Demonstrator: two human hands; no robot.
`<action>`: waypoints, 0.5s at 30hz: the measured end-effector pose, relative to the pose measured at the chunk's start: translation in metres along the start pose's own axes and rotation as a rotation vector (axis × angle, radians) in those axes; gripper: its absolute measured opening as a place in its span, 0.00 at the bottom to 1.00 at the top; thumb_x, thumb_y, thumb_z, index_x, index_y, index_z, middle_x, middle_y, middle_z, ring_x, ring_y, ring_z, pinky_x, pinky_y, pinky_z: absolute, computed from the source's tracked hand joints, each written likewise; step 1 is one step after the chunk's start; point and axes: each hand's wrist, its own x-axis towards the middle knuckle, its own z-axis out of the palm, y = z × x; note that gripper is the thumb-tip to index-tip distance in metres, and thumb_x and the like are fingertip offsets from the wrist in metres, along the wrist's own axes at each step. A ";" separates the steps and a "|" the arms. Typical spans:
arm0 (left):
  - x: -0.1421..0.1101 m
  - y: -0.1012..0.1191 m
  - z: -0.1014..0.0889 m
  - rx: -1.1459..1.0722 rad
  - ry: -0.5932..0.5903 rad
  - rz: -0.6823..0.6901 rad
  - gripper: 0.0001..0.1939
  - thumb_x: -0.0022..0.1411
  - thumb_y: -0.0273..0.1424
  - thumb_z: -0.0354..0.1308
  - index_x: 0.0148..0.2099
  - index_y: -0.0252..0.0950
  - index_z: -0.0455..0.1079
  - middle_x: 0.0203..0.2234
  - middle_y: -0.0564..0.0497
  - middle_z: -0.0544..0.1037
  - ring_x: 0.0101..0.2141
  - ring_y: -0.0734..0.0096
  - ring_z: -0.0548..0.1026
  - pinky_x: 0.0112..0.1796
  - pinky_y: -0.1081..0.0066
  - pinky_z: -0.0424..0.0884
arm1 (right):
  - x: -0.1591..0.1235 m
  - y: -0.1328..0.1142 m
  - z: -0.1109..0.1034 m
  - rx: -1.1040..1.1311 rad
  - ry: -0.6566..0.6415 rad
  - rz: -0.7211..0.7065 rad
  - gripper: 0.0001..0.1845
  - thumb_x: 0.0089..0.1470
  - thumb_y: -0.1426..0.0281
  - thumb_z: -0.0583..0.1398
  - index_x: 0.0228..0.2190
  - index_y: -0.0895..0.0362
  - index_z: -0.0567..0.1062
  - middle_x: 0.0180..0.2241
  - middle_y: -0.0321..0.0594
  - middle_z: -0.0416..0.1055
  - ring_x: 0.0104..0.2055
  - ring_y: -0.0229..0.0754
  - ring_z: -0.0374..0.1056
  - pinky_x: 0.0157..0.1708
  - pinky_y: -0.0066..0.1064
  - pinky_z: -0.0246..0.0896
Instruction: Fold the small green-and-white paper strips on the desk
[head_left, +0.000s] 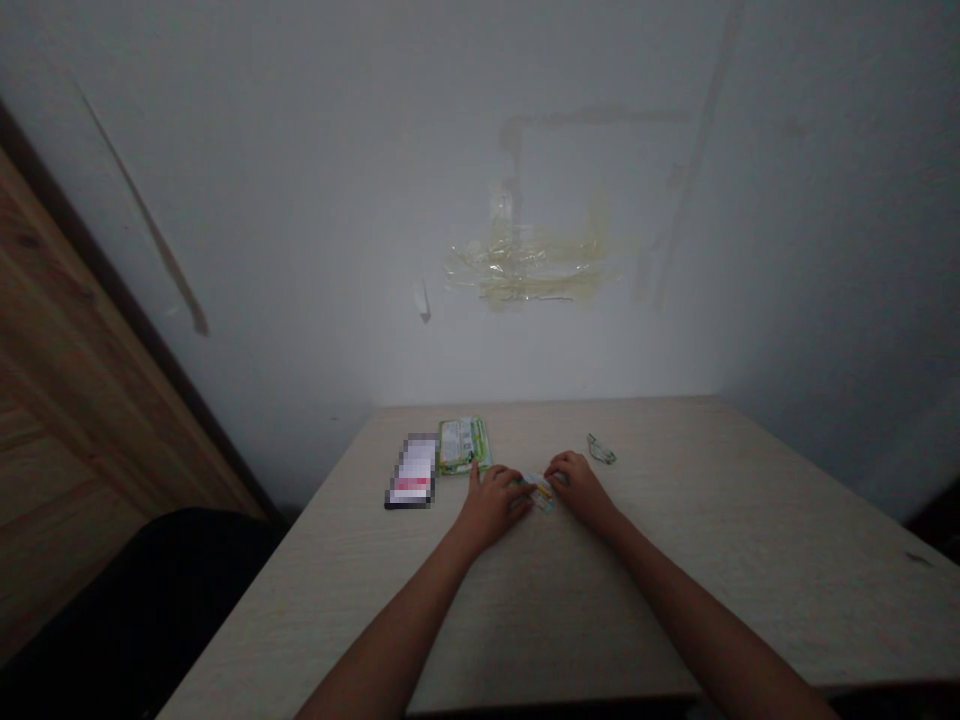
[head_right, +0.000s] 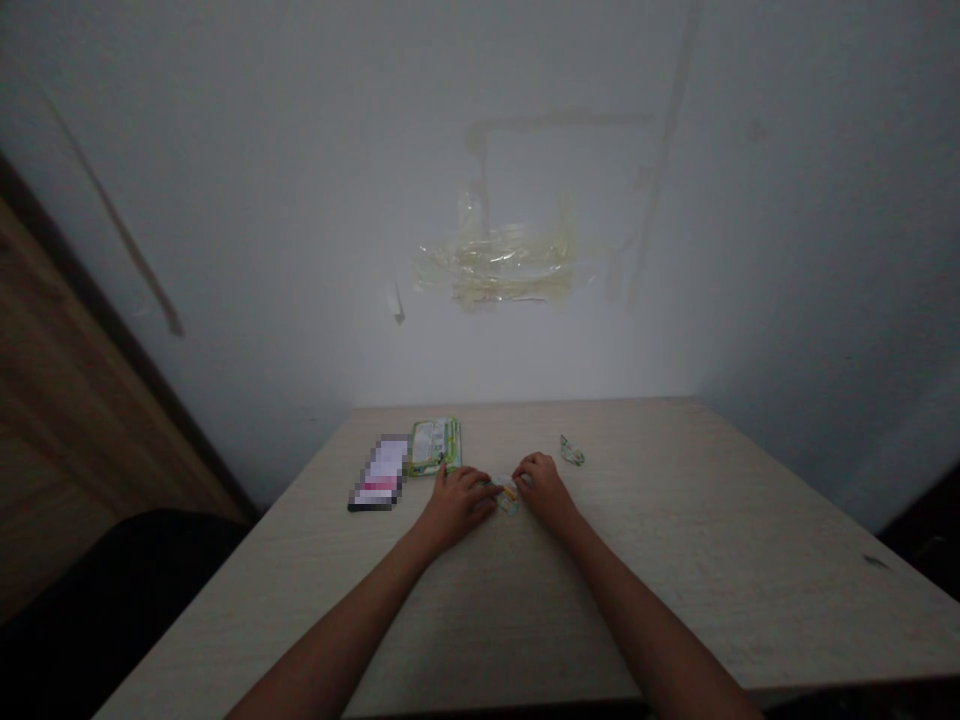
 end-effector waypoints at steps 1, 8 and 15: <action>0.000 0.000 0.001 0.003 -0.004 0.002 0.15 0.66 0.42 0.53 0.54 0.56 0.70 0.51 0.52 0.75 0.56 0.58 0.65 0.60 0.37 0.41 | 0.000 0.000 0.000 -0.003 0.002 0.003 0.07 0.52 0.74 0.59 0.30 0.57 0.78 0.36 0.46 0.71 0.44 0.47 0.66 0.50 0.40 0.60; 0.000 -0.003 0.008 0.030 -0.002 -0.005 0.16 0.66 0.42 0.53 0.55 0.57 0.70 0.55 0.53 0.73 0.58 0.54 0.62 0.58 0.32 0.40 | 0.005 0.004 0.003 -0.005 -0.017 0.032 0.05 0.49 0.75 0.61 0.28 0.58 0.78 0.37 0.45 0.72 0.44 0.47 0.66 0.50 0.40 0.59; -0.001 -0.002 0.005 0.030 -0.032 -0.055 0.17 0.64 0.45 0.54 0.56 0.62 0.68 0.57 0.55 0.71 0.58 0.51 0.62 0.56 0.27 0.36 | 0.005 0.004 -0.002 0.043 -0.016 0.020 0.04 0.46 0.73 0.61 0.28 0.57 0.76 0.37 0.45 0.72 0.44 0.47 0.67 0.49 0.37 0.60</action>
